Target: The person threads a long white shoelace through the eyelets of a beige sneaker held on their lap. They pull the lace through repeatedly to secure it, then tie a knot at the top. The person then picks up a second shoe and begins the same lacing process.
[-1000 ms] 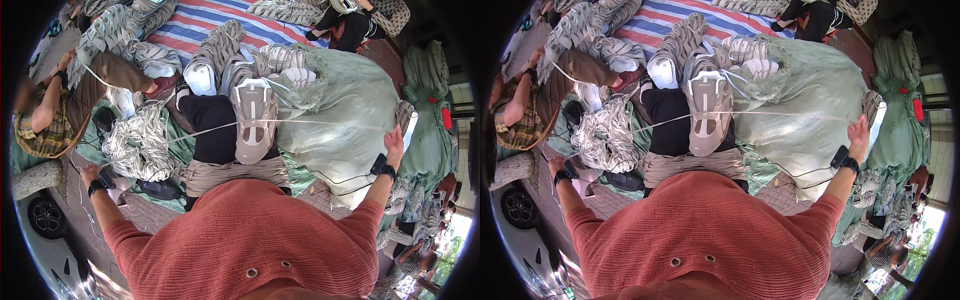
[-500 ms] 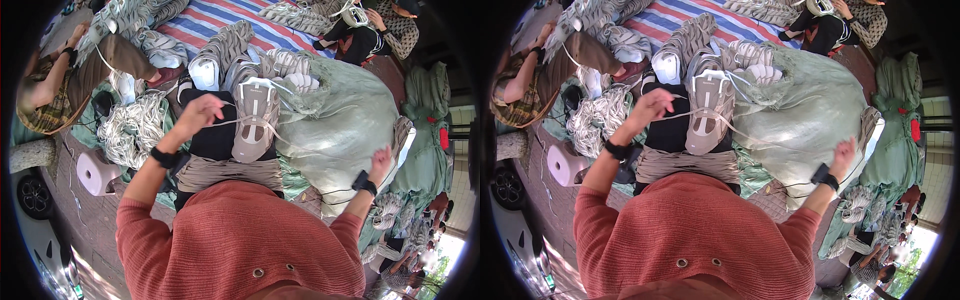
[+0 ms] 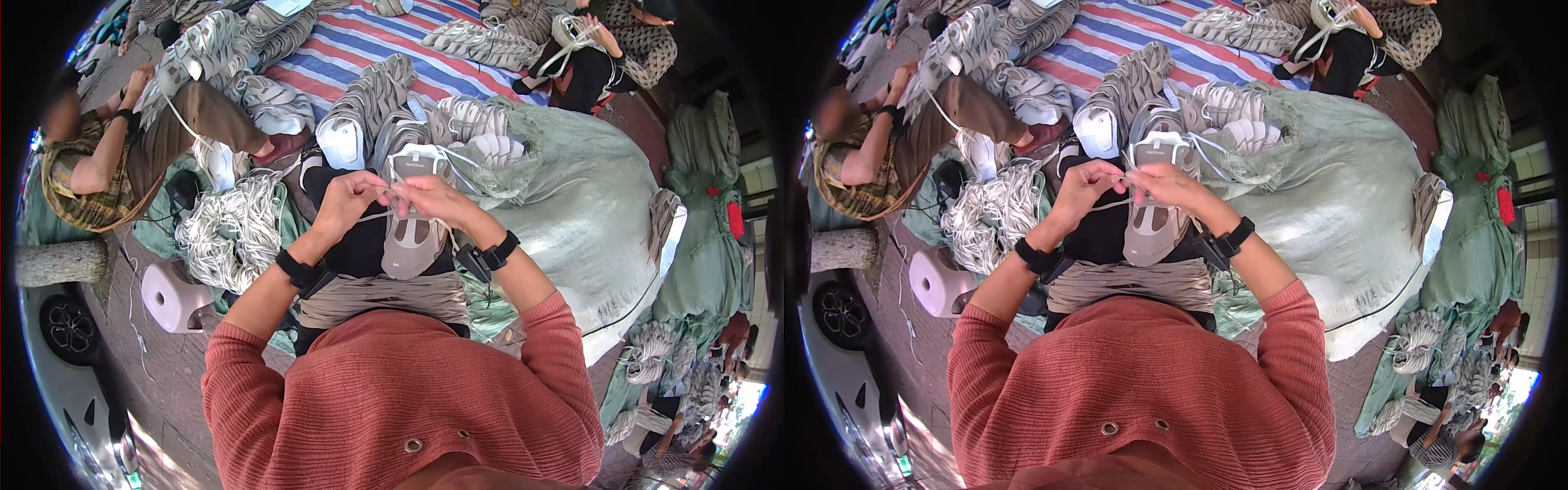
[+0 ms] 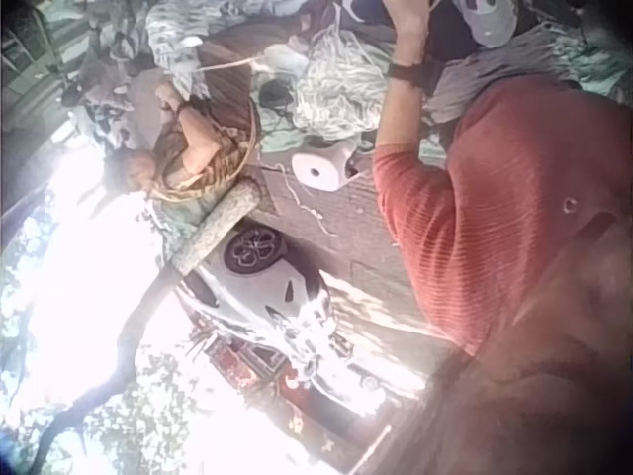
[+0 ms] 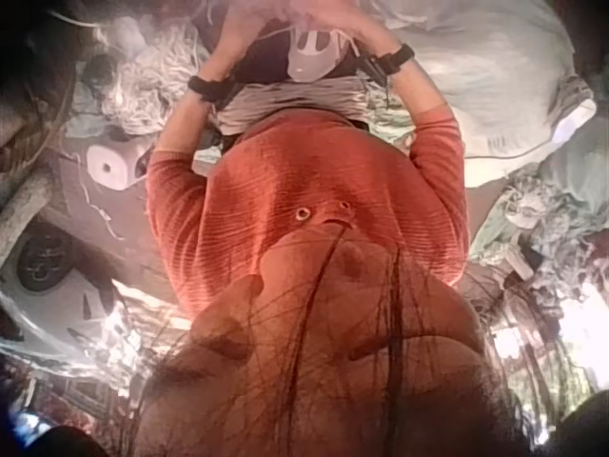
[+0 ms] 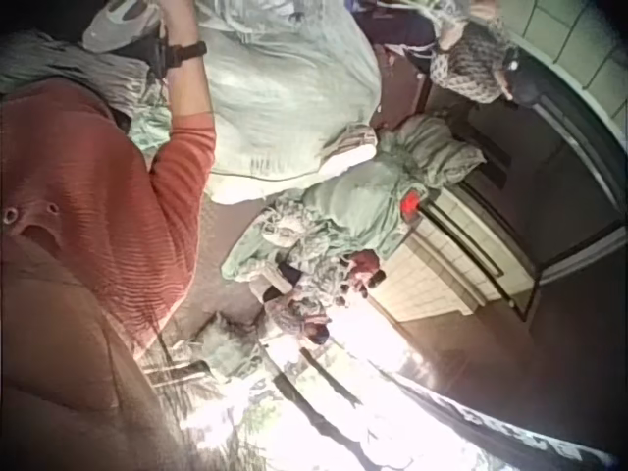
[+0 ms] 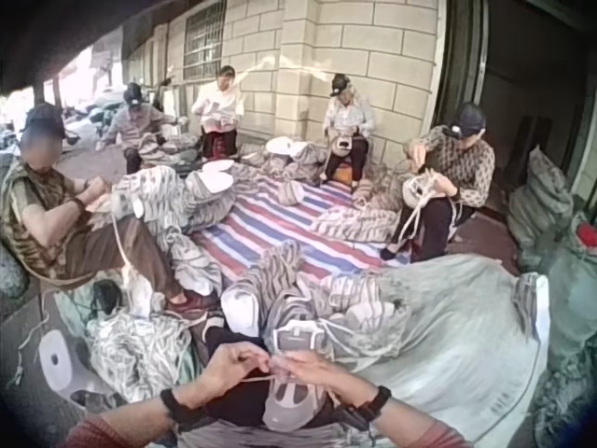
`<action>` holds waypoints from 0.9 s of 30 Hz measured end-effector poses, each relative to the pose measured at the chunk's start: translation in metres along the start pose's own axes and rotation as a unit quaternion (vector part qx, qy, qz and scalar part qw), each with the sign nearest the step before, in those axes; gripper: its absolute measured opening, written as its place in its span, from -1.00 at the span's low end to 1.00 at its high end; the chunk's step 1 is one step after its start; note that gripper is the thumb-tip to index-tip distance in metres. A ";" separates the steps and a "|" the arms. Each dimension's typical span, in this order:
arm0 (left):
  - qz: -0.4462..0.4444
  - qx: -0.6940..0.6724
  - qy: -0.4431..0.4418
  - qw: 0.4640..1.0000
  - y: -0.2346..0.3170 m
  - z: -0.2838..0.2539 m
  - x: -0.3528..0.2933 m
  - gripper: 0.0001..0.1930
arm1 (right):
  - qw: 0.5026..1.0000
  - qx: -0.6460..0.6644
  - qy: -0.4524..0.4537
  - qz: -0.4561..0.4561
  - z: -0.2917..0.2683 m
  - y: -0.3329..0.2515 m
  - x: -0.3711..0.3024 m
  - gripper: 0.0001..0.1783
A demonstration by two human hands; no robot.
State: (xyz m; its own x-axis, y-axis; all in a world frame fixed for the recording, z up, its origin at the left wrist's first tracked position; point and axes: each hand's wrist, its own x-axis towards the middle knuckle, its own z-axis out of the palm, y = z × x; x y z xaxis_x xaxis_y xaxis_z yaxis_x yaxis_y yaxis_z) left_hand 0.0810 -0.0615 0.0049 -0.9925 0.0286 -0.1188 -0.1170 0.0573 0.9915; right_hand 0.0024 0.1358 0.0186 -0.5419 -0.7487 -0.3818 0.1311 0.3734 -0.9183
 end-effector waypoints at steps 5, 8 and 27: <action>-0.006 0.158 0.008 0.987 -0.013 0.000 -0.002 -0.90 | 0.999 -0.016 -0.008 0.035 -0.013 0.007 0.000 -0.67; 0.020 0.157 0.045 0.986 -0.019 0.007 0.000 -0.89 | 0.998 -0.016 0.030 0.043 -0.013 0.006 0.001 -0.72; 0.048 0.048 0.016 0.998 -0.016 0.017 0.009 -0.93 | 0.999 -0.036 -0.007 -0.001 -0.010 -0.001 0.012 -0.70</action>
State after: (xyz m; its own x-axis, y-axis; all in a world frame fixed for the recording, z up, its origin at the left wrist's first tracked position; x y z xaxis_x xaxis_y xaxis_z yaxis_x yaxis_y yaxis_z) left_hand 0.0746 -0.0453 -0.0134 -0.9998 0.0066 -0.0208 -0.0196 0.1515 0.9883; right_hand -0.0123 0.1316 0.0156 -0.5308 -0.7569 -0.3813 0.0696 0.4095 -0.9097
